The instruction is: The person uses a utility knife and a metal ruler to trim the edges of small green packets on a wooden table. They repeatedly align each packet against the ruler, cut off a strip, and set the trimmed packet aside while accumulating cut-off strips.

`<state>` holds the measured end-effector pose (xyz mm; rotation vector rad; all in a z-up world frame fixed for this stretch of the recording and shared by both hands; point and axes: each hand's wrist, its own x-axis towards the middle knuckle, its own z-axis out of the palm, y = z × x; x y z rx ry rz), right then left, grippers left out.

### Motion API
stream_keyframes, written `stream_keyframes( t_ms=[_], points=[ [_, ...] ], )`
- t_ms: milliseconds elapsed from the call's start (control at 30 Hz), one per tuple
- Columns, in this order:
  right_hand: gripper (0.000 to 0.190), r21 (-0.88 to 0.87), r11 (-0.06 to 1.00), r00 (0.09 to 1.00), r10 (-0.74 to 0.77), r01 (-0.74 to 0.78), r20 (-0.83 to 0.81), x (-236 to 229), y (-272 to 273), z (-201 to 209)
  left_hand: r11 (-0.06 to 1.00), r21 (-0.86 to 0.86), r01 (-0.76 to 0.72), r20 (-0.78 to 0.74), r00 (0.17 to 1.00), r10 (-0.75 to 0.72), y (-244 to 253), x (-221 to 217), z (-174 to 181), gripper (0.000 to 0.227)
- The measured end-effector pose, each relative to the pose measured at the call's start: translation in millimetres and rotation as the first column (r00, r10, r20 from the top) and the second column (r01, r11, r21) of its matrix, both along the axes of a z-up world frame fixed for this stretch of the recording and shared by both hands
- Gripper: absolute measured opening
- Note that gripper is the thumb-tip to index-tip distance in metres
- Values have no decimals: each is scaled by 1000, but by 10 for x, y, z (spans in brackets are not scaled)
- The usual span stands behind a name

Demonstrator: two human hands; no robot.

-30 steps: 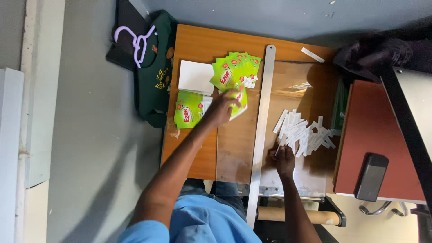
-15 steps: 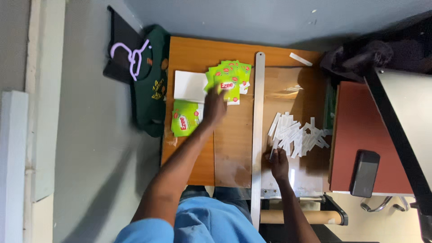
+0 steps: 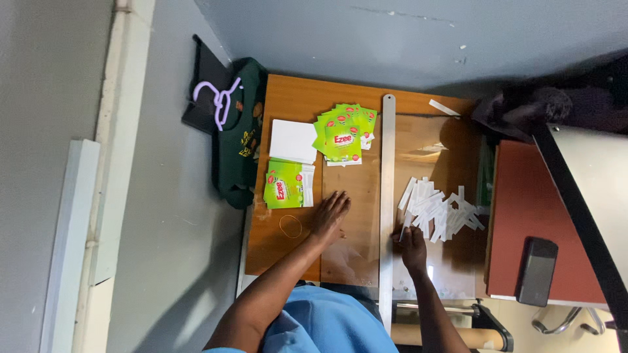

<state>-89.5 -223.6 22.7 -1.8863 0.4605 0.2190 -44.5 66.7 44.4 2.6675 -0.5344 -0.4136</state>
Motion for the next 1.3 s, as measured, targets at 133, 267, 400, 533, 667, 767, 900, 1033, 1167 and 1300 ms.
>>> stream_keyframes(
  t_ms=[133,267,400,533,667,767,900,1033,1167,1300],
  points=[
    [36,33,999,1000,-21,21,-10,77,66,105,999,54,-9,-58,998,13,-31,88,27,114],
    [36,-23,999,999,22,-22,-38,171,97,187,995,99,-1,-95,995,10,-57,191,28,116],
    [45,-85,994,996,70,-75,-61,318,-77,-153,993,116,-1,-69,998,9,-35,310,79,115],
    [39,-180,981,996,67,-76,-57,343,89,40,996,82,-28,-96,995,35,-28,384,-3,114],
    [45,-212,975,998,60,-65,-27,355,56,26,974,-210,-79,-36,997,74,133,443,-711,91],
    [46,-221,974,998,47,-57,-51,329,70,2,852,-499,-158,132,958,255,471,455,-890,65],
    [41,-278,959,993,17,-50,-121,293,315,411,961,-137,-241,194,945,264,1259,336,-185,79],
    [40,-338,941,997,4,-28,-72,255,254,161,992,18,-127,119,985,124,1658,162,-58,91],
    [36,-366,931,998,-41,19,-51,154,361,192,992,-115,-48,7,999,49,1791,265,-128,65],
    [35,-349,936,994,-77,43,-82,87,417,287,997,-54,-55,131,989,62,1662,335,142,45]
  ],
)
